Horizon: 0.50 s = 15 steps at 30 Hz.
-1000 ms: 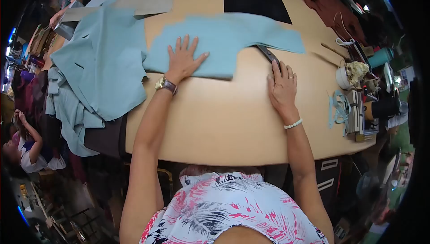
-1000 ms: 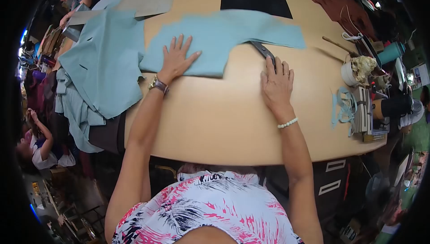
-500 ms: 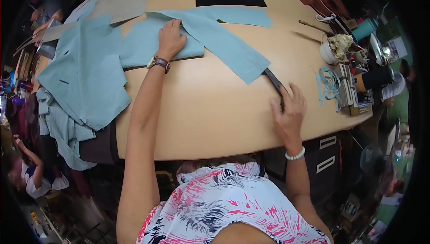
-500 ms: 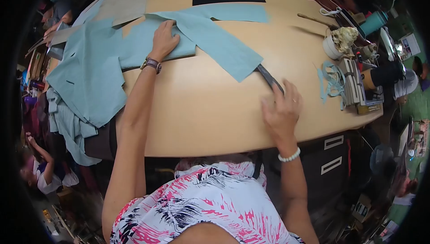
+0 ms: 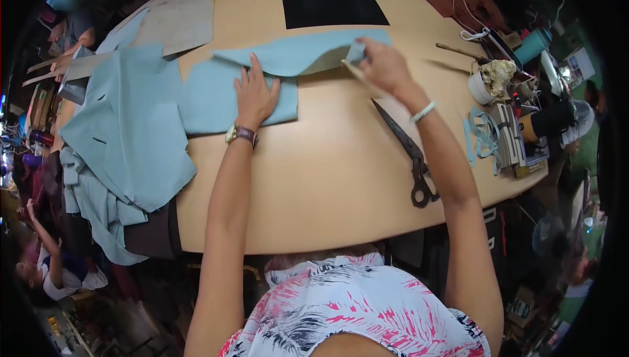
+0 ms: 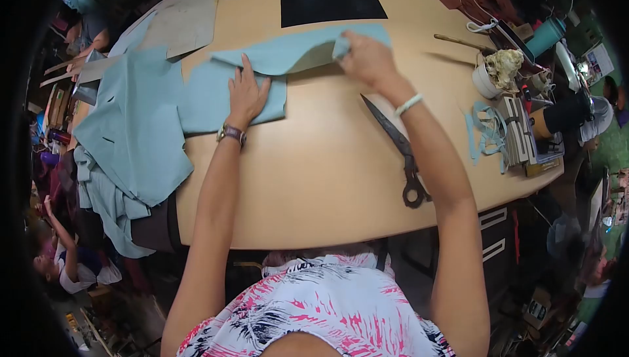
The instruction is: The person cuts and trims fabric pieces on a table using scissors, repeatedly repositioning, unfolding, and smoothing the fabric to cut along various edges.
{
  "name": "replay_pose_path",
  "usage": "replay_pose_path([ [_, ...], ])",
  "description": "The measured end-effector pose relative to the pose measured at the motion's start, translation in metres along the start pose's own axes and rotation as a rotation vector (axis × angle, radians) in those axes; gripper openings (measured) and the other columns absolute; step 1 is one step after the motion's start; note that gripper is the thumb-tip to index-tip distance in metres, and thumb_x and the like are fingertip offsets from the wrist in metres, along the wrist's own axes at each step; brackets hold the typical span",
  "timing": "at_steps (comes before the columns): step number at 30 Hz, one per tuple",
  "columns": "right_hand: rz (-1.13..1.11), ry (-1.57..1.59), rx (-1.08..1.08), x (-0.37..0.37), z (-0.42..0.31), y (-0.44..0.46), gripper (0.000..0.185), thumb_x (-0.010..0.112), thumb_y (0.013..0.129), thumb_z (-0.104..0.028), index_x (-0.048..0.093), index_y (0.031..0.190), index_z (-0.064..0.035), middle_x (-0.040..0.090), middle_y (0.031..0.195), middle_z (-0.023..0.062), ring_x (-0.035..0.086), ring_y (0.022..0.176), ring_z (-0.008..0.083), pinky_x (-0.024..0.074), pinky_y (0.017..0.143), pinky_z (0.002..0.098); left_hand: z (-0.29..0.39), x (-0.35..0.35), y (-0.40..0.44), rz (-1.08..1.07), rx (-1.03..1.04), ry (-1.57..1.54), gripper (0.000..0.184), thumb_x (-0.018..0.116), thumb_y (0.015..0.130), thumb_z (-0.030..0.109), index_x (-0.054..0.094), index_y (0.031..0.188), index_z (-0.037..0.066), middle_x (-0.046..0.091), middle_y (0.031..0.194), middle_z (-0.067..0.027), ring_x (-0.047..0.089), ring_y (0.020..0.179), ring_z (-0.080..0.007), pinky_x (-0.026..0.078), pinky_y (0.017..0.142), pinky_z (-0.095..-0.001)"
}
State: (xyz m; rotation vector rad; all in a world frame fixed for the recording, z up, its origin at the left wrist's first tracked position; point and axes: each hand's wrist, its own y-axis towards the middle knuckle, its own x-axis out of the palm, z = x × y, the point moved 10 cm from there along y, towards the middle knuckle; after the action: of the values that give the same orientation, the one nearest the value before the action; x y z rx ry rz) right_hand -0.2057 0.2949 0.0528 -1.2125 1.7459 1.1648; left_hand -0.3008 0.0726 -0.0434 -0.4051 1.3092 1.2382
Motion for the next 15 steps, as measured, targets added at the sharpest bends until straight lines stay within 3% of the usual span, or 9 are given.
replay_pose_path([
  [2, 0.169, 0.002, 0.017, -0.027, 0.028, 0.031, 0.031, 0.051, 0.075, -0.011, 0.055, 0.106, -0.0084, 0.061, 0.093, 0.0129, 0.059, 0.087, 0.0323, 0.0477, 0.072, 0.0412, 0.005, -0.001, -0.008, -0.109, -0.002, 0.092, 0.08, 0.047, 0.082, 0.046, 0.011, 0.139, 0.004, 0.048, 0.117, -0.0202, 0.036, 0.115, -0.0402, 0.019, 0.098, -0.0572],
  [5, 0.24, -0.443, 0.192, -0.016, 0.083, 0.059, 0.037, 0.053, 0.077, -0.014, 0.051, 0.113, -0.011, 0.058, 0.102, 0.0129, 0.055, 0.095, 0.0343, 0.044, 0.079, 0.0453, 0.016, -0.011, -0.01, -0.191, -0.006, 0.07, 0.087, 0.051, 0.078, 0.049, 0.009, 0.14, 0.004, 0.047, 0.117, -0.0196, 0.038, 0.111, -0.0395, 0.02, 0.096, -0.0582],
  [8, 0.536, -0.373, -0.065, -0.012, 0.045, 0.049, 0.041, 0.054, 0.08, -0.022, 0.047, 0.12, -0.0128, 0.049, 0.118, 0.0138, 0.045, 0.11, 0.0354, 0.0366, 0.089, 0.0507, 0.012, -0.019, -0.009, 0.009, -0.017, -0.041, 0.093, 0.053, 0.075, 0.053, 0.008, 0.14, 0.006, 0.036, 0.132, -0.02, 0.029, 0.122, -0.0392, 0.02, 0.097, -0.0581],
  [9, 0.503, -0.324, -0.129, -0.002, 0.026, 0.045, 0.043, 0.054, 0.081, -0.024, 0.046, 0.121, -0.013, 0.047, 0.121, 0.014, 0.042, 0.113, 0.0349, 0.0334, 0.091, 0.0517, 0.015, -0.028, -0.011, 0.101, 0.004, -0.062, 0.093, 0.053, 0.075, 0.054, 0.007, 0.14, 0.006, 0.033, 0.135, -0.02, 0.027, 0.125, -0.039, 0.02, 0.098, -0.058],
  [10, 0.466, -0.272, -0.192, 0.012, 0.003, 0.038, 0.044, 0.054, 0.081, -0.026, 0.045, 0.123, -0.0132, 0.044, 0.124, 0.0143, 0.039, 0.116, 0.0344, 0.0301, 0.094, 0.0528, 0.012, -0.024, -0.011, 0.049, -0.026, -0.111, 0.088, 0.05, 0.077, 0.056, 0.012, 0.14, 0.008, 0.025, 0.139, -0.0205, 0.02, 0.129, -0.0392, 0.017, 0.1, -0.0576],
  [12, 0.317, -0.228, -0.314, 0.042, -0.037, 0.024, 0.047, 0.048, 0.086, -0.037, 0.042, 0.127, -0.0149, 0.036, 0.133, 0.0152, 0.031, 0.124, 0.0348, 0.0219, 0.1, 0.0542, 0.017, -0.014, -0.011, -0.12, -0.017, 0.07, 0.081, 0.047, 0.078, 0.058, 0.021, 0.139, 0.011, 0.025, 0.14, -0.0202, 0.02, 0.129, -0.0399, 0.016, 0.1, -0.0588],
  [14, 0.098, -0.276, -0.295, 0.086, -0.034, 0.025, 0.049, 0.043, 0.087, -0.042, 0.04, 0.129, -0.0167, 0.031, 0.137, 0.0138, 0.026, 0.127, 0.035, 0.0189, 0.101, 0.0557, 0.014, -0.005, -0.012, -0.186, -0.002, 0.179, 0.071, 0.04, 0.079, 0.062, 0.036, 0.134, 0.017, 0.025, 0.14, -0.0197, 0.021, 0.128, -0.0409, 0.015, 0.099, -0.06],
  [15, -0.008, -0.305, -0.287, 0.1, -0.033, 0.026, 0.051, 0.041, 0.088, -0.045, 0.039, 0.131, -0.0176, 0.029, 0.139, 0.0131, 0.024, 0.129, 0.0352, 0.0174, 0.102, 0.0565, 0.015, -0.007, -0.015, -0.172, 0.018, 0.168, 0.072, 0.04, 0.079, 0.062, 0.035, 0.134, 0.017, 0.025, 0.14, -0.0197, 0.021, 0.128, -0.0409, 0.015, 0.099, -0.06],
])
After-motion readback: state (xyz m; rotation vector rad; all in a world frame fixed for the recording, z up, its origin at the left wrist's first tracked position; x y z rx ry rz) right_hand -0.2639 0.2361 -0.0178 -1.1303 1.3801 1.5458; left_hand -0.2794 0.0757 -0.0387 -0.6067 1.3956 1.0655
